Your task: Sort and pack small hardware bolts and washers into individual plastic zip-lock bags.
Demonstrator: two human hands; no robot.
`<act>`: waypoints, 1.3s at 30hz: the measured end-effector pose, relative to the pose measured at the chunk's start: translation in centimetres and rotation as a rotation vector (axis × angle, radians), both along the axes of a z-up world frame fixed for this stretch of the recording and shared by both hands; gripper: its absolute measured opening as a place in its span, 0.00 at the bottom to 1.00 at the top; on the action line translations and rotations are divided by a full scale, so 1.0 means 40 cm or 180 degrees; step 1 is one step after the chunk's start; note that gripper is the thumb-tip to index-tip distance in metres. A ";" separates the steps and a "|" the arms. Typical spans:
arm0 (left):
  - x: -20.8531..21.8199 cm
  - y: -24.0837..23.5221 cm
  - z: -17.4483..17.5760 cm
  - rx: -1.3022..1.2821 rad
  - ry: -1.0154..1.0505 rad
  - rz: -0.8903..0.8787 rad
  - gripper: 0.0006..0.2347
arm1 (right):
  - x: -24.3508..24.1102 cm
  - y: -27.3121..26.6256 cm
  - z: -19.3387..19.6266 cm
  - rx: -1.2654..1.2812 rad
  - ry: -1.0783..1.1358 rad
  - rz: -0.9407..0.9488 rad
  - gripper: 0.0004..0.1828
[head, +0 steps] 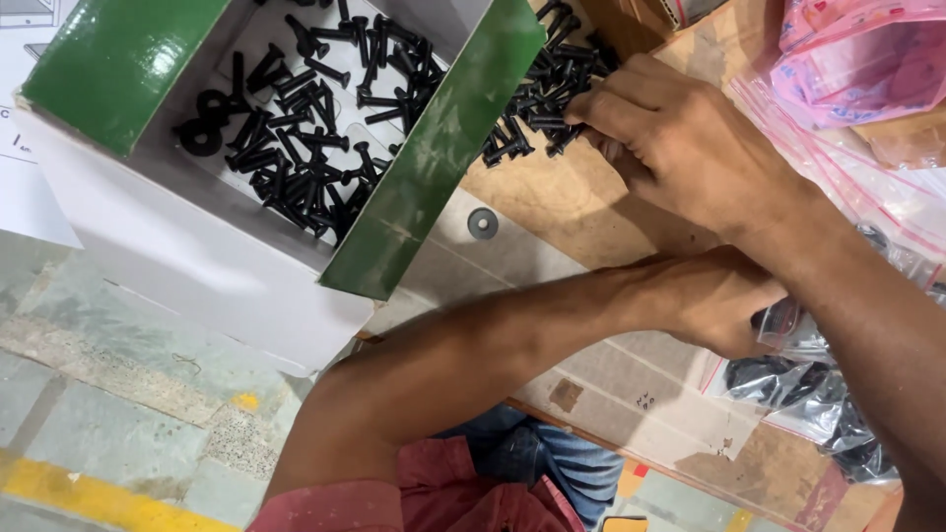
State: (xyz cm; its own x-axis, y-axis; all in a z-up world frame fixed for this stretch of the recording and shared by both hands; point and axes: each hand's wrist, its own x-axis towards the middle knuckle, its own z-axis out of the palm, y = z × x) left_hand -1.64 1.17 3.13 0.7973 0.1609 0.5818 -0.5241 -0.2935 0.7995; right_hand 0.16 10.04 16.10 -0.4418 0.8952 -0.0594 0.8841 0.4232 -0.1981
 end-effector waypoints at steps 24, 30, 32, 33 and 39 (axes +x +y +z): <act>0.012 -0.011 -0.004 -0.0112 0.0066 -0.0243 0.21 | 0.063 -0.098 0.038 -0.0284 0.0422 -0.0457 0.14; -0.009 0.012 0.020 -0.0240 0.0029 -0.0327 0.23 | 0.051 -0.202 0.212 0.0327 0.0103 -0.0789 0.13; 0.008 0.000 0.004 -0.0293 0.0074 -0.0400 0.22 | 0.094 -0.252 0.227 0.0407 0.0021 -0.0711 0.13; 0.016 -0.007 -0.004 -0.0354 0.0130 -0.0453 0.21 | 0.115 -0.279 0.235 0.0475 -0.0049 -0.0613 0.15; -0.011 0.034 0.005 -0.0279 0.0205 -0.0196 0.18 | 0.154 -0.388 0.247 0.0473 -0.0206 -0.0746 0.17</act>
State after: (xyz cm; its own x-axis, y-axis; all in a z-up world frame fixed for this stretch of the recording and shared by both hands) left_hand -2.06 2.54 3.34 0.8425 0.1584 0.5148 -0.4857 -0.1899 0.8533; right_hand 6.33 -5.47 25.99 -0.2212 0.9735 0.0587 0.9701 0.2259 -0.0891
